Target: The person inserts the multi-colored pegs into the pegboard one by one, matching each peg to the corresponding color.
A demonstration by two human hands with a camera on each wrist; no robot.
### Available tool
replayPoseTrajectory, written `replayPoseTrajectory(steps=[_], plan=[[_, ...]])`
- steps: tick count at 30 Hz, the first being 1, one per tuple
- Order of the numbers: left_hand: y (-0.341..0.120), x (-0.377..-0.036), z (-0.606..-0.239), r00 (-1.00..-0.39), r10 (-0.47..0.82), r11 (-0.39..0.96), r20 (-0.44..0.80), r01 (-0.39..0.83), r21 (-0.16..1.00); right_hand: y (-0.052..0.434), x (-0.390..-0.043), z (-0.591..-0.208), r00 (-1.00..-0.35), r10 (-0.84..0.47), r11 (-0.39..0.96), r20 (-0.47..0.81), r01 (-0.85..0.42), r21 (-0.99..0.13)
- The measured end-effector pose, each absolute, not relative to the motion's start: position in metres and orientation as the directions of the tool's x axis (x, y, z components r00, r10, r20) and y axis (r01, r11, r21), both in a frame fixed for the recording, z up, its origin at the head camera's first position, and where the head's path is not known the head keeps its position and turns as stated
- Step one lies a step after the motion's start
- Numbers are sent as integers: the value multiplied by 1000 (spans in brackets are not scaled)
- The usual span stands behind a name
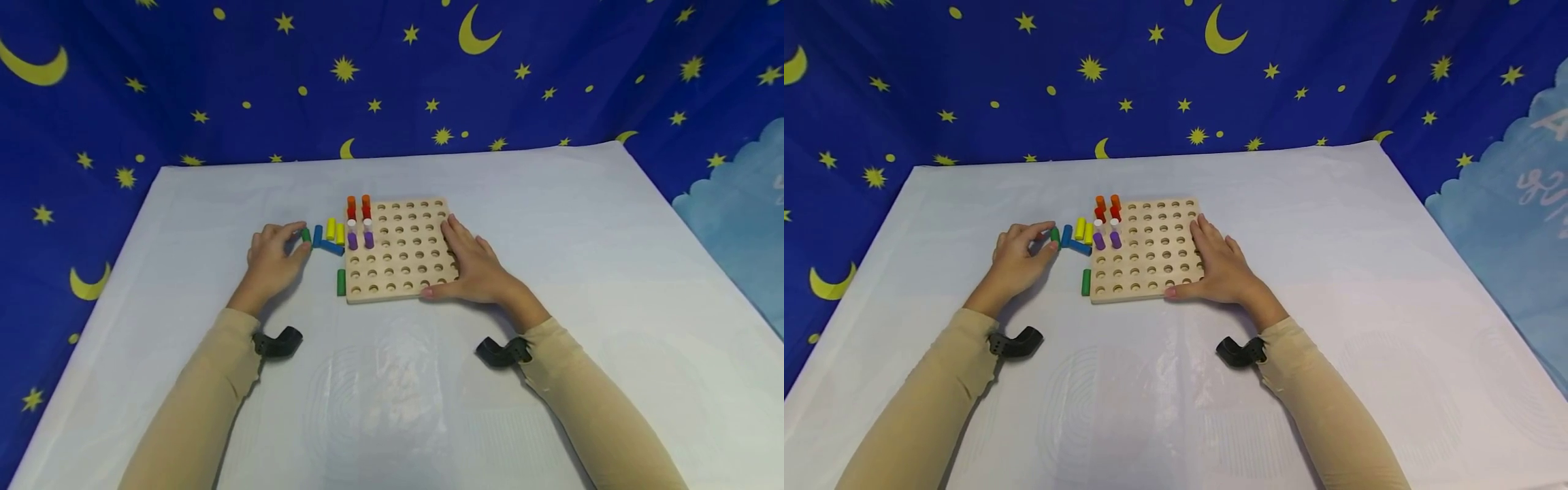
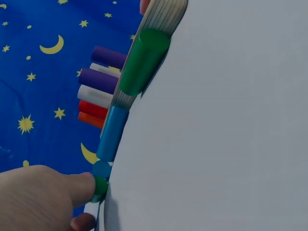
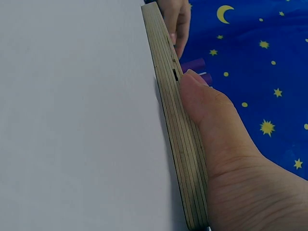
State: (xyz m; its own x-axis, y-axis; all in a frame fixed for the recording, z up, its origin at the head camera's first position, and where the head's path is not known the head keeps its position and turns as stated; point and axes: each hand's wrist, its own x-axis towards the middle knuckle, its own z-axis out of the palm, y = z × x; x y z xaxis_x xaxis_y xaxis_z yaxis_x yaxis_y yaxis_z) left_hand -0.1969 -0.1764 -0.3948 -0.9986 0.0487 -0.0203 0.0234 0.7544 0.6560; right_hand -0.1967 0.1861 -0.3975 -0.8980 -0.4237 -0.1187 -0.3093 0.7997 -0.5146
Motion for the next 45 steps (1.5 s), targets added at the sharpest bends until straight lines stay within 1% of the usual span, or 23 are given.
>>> replayPoseTrajectory(steps=[6,17,19,24,29,33,40,45], plan=[[-177,-195,-393,-999,42,780,-30,14,626,184,-197,-397,-894,-432,795,-119,-316,-518],[-168,-175,-394,-995,76,828,66,100,551,185,-196,-397,-894,-431,798,-124,-313,-515],[-166,-172,-393,-995,72,816,72,100,569,185,-196,-396,-894,-430,798,-125,-311,-517],[-152,-163,-387,-996,60,743,70,91,663,185,-196,-396,-894,-430,794,-124,-310,-522],[-129,-154,-383,-990,78,698,114,136,703,186,-196,-396,-893,-433,794,-125,-312,-522],[-114,-153,-386,-980,104,683,170,195,704,186,-197,-396,-893,-433,795,-126,-312,-520],[-97,-156,-390,-973,169,702,158,231,674,186,-197,-396,-892,-433,796,-127,-313,-519],[-90,-160,-392,-964,167,694,208,265,669,186,-197,-397,-894,-431,797,-126,-311,-518]])
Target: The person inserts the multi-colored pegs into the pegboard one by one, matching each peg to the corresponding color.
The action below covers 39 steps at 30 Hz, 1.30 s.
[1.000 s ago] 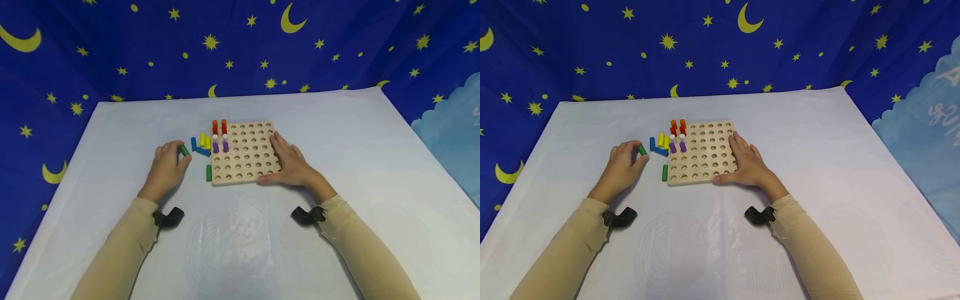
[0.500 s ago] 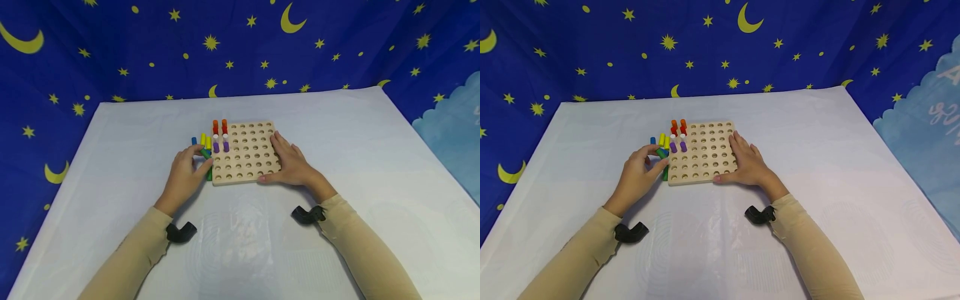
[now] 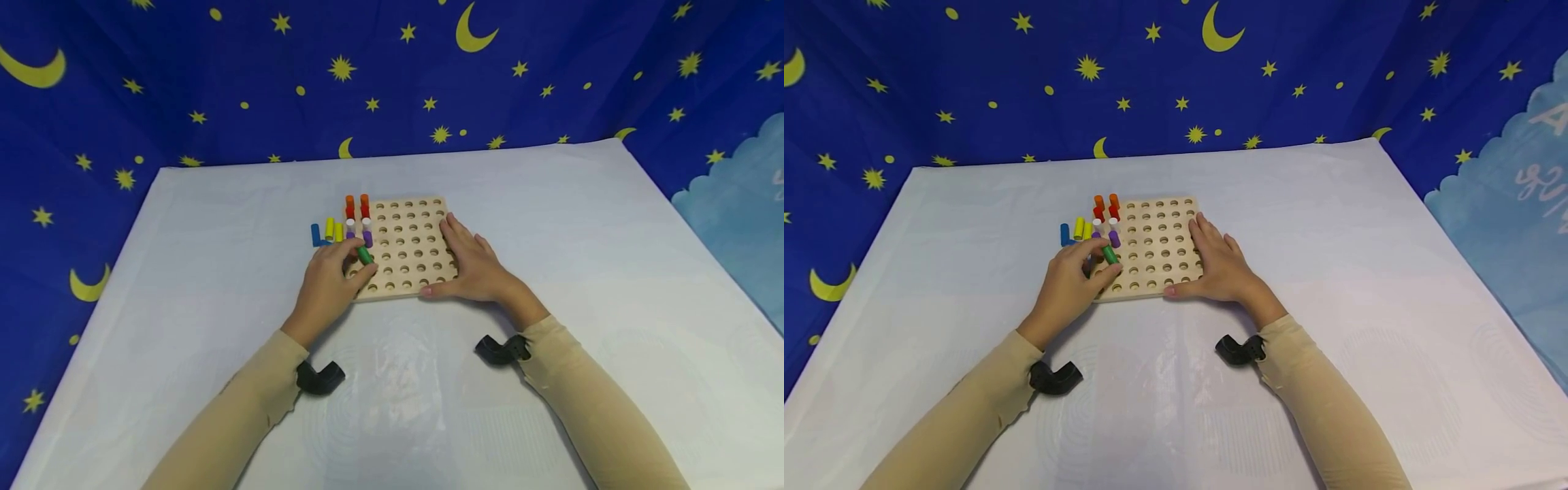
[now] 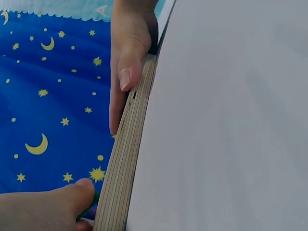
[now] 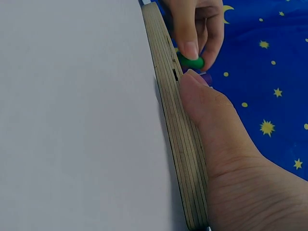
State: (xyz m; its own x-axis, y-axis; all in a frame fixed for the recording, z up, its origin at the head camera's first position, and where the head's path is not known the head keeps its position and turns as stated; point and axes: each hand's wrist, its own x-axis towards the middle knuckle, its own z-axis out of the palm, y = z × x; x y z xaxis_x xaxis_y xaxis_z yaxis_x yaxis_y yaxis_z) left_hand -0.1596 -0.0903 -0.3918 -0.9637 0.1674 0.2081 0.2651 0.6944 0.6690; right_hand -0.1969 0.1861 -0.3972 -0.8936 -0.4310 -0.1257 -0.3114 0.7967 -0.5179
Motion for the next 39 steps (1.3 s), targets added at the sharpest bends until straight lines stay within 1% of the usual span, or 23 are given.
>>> replayPoseTrajectory(steps=[5,12,21,27,33,39], plan=[[-88,-163,-394,-951,151,669,268,298,681,186,-197,-397,-893,-431,798,-126,-312,-516],[-82,-166,-396,-951,103,637,291,288,716,185,-197,-397,-893,-431,798,-129,-310,-517],[-79,-166,-398,-929,108,567,355,351,745,185,-197,-396,-894,-428,803,-134,-308,-511],[-77,-165,-400,-913,102,561,395,381,735,185,-197,-396,-894,-427,804,-133,-308,-508],[-80,-161,-399,-921,130,560,366,373,740,184,-196,-396,-893,-430,801,-133,-309,-512],[-99,-160,-396,-940,94,505,328,329,798,184,-196,-395,-892,-432,797,-130,-310,-519]])
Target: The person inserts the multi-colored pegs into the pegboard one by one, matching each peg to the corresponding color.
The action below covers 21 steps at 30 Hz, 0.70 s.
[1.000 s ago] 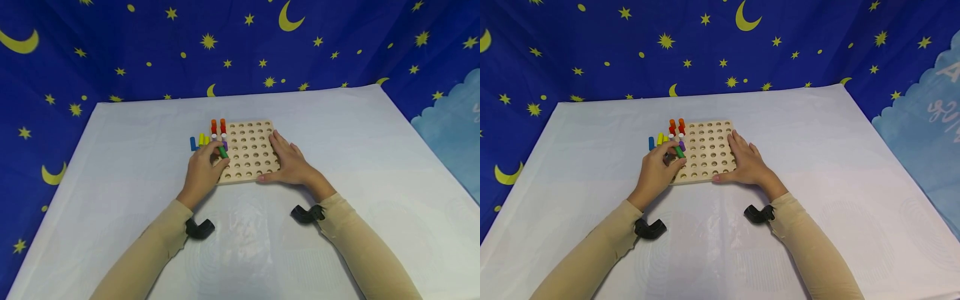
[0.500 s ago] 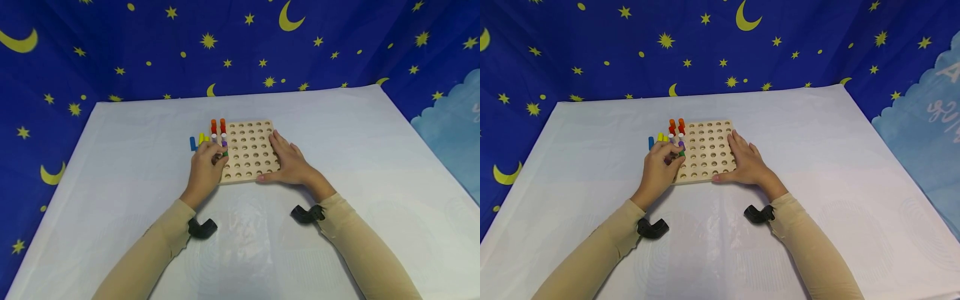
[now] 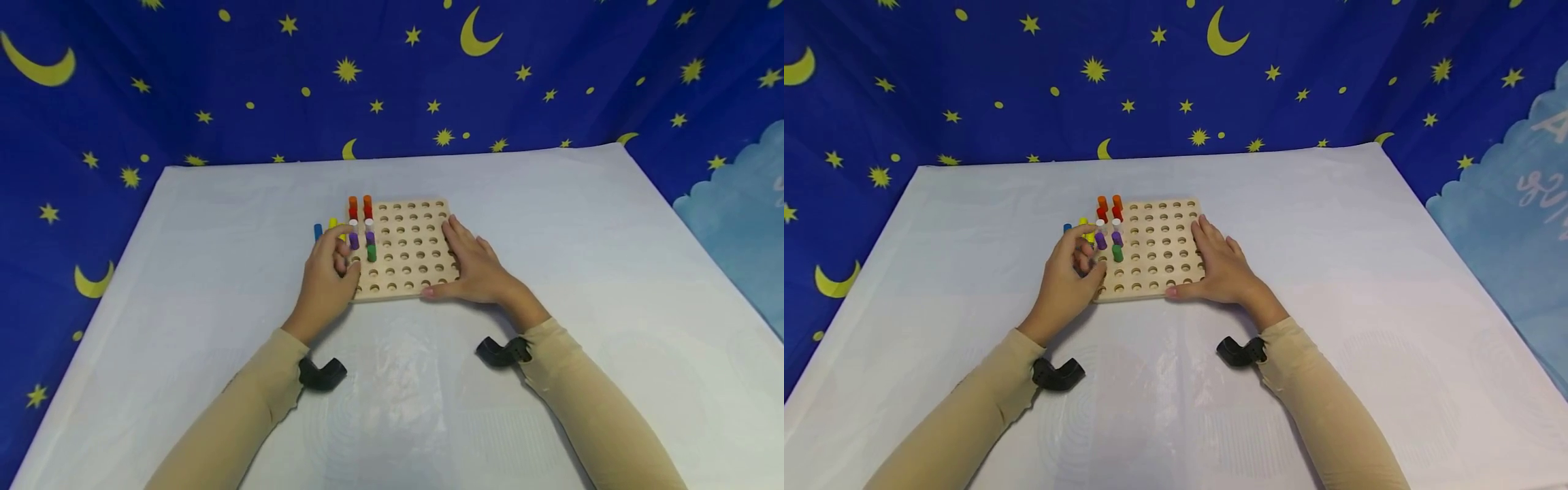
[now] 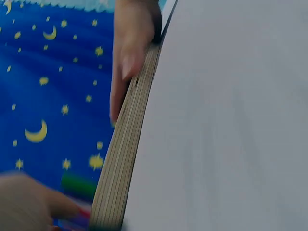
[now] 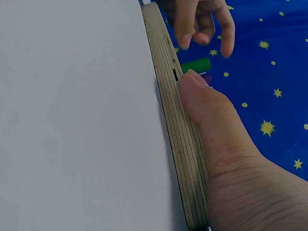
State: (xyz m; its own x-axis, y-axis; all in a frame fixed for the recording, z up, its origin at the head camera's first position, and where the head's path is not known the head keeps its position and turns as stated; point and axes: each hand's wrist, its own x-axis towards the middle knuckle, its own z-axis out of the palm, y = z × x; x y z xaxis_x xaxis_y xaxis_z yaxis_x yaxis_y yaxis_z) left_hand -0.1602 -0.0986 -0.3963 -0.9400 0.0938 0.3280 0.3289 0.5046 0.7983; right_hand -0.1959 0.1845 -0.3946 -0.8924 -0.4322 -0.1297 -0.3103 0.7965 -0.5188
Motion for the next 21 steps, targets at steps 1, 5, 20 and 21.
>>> replayPoseTrajectory(steps=[1,5,20,21], plan=[[-104,-161,-396,-941,82,502,328,323,802,185,-196,-395,-893,-432,796,-128,-311,-519],[-128,-164,-396,-939,41,565,342,304,767,185,-196,-395,-892,-434,795,-126,-313,-519],[-151,-155,-402,-937,315,679,153,335,654,186,-196,-394,-892,-436,790,-120,-316,-525],[-152,-153,-401,-935,327,683,140,336,649,185,-196,-394,-891,-437,790,-121,-316,-526]])
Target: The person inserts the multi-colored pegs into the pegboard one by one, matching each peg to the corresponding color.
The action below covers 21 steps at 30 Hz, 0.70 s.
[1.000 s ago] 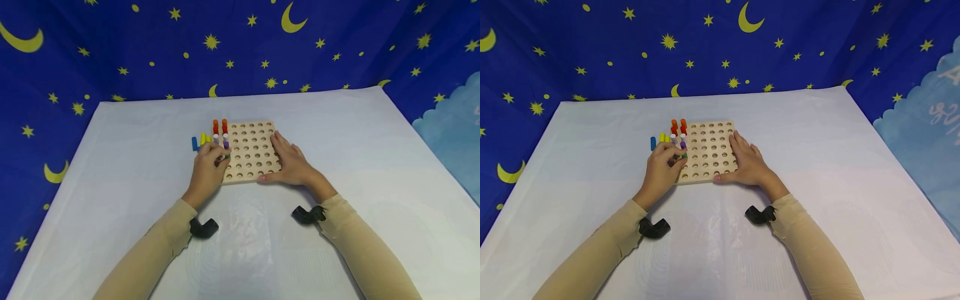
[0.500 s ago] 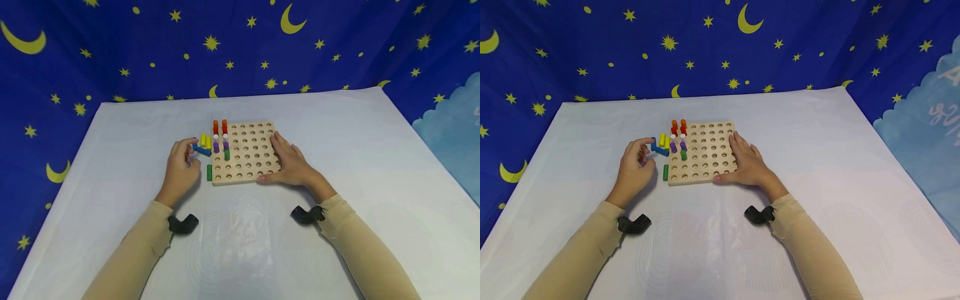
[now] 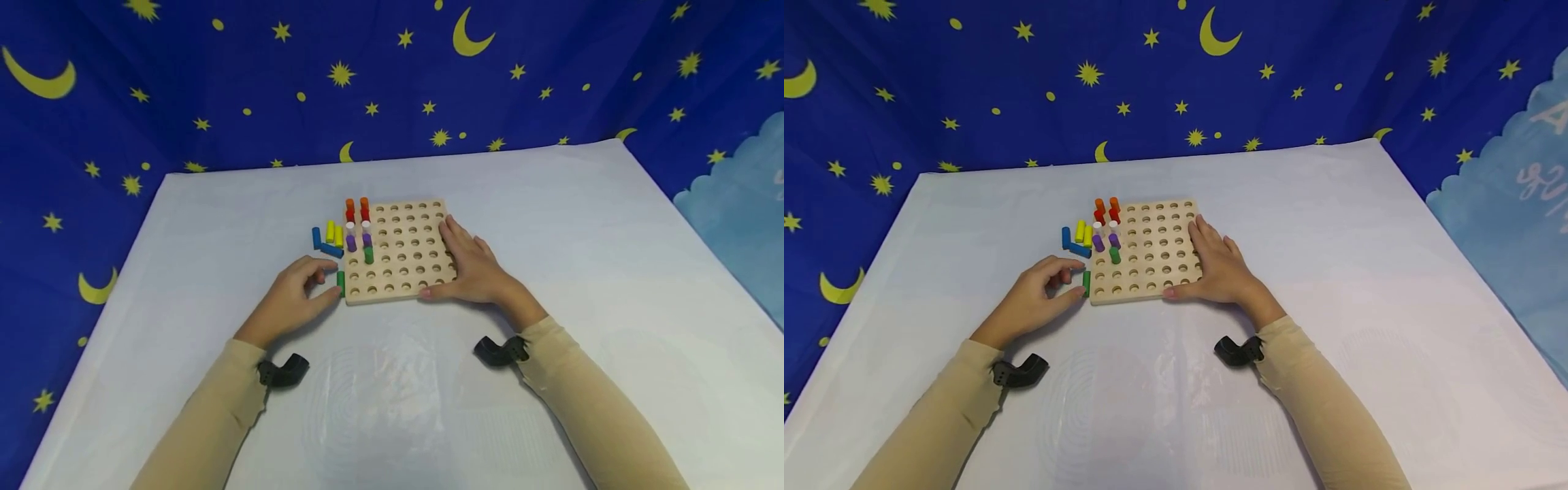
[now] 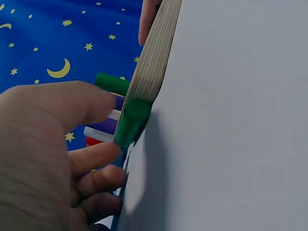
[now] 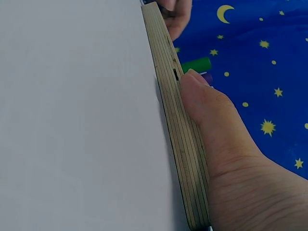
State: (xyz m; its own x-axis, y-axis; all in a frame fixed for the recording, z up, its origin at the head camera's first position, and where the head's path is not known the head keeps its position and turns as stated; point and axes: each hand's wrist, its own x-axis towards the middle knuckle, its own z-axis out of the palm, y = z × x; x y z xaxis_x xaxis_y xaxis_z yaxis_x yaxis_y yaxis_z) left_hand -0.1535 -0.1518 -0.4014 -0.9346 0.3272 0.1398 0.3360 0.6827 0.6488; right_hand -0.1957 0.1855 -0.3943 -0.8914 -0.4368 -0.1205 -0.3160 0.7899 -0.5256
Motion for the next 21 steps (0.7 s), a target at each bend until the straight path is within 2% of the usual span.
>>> replayPoseTrajectory(steps=[6,12,21], plan=[[-152,-151,-398,-924,377,699,60,327,636,188,-196,-397,-893,-437,787,-111,-319,-528],[-155,-153,-400,-932,362,695,-11,262,670,186,-196,-398,-893,-434,791,-117,-316,-523],[-150,-154,-403,-962,260,601,84,229,766,186,-196,-397,-893,-435,796,-118,-320,-514]])
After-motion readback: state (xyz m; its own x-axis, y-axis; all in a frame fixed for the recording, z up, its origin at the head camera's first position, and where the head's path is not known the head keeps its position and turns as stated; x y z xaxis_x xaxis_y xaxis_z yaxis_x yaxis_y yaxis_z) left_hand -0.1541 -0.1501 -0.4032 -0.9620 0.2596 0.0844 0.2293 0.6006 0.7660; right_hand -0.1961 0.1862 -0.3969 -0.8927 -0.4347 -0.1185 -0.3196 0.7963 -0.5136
